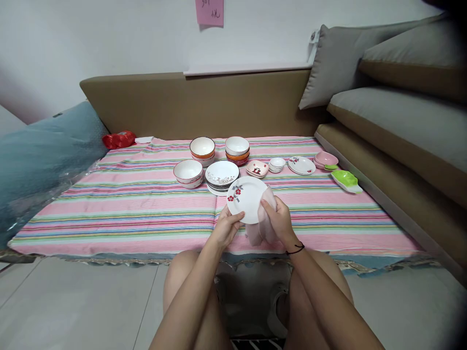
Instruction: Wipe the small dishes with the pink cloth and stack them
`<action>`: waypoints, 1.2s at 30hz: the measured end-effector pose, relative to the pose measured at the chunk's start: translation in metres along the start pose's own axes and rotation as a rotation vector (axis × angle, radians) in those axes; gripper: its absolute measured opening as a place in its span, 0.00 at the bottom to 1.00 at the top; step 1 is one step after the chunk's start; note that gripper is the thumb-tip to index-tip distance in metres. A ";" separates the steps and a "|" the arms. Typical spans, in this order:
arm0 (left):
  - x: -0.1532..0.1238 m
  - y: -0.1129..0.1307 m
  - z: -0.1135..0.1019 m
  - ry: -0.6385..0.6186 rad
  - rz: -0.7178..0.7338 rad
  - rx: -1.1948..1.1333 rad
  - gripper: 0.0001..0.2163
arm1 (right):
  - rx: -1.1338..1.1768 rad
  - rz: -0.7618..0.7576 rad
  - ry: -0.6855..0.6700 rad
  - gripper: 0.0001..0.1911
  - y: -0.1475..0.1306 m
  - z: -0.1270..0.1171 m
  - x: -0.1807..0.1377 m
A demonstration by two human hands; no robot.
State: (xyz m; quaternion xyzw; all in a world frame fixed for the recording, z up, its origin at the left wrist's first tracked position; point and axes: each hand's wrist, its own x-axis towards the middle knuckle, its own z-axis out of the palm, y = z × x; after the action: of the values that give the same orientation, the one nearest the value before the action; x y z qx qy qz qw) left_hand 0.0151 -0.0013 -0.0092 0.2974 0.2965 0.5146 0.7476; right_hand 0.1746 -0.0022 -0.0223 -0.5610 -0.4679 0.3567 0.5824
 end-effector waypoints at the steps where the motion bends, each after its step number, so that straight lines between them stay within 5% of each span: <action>1: -0.001 0.001 -0.001 -0.021 -0.019 0.022 0.26 | -0.001 -0.011 0.013 0.16 0.000 -0.002 0.001; 8: -0.007 0.007 -0.001 -0.054 -0.104 0.126 0.25 | -0.052 -0.026 0.170 0.21 -0.003 -0.008 0.003; 14: -0.005 0.005 -0.005 -0.001 -0.021 0.101 0.27 | 0.089 0.000 0.278 0.23 -0.008 -0.012 -0.002; 19: -0.003 0.010 -0.003 0.056 0.010 0.047 0.25 | 0.009 -0.189 -0.087 0.25 0.000 -0.006 -0.011; 24: -0.005 0.014 -0.004 0.037 -0.026 0.122 0.22 | -0.409 -0.692 -0.462 0.20 0.003 0.000 -0.009; 27: -0.007 0.013 -0.006 -0.018 -0.076 0.204 0.18 | -0.555 -0.808 -0.494 0.22 0.004 0.000 -0.008; 36: -0.007 0.012 -0.006 -0.007 -0.065 0.225 0.17 | -0.591 -0.807 -0.480 0.19 0.003 -0.001 -0.008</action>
State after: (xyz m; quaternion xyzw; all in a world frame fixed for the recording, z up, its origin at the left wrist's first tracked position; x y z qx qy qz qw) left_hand 0.0017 -0.0033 -0.0032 0.3713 0.3592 0.4528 0.7267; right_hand 0.1738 -0.0100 -0.0265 -0.3798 -0.8453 0.0766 0.3680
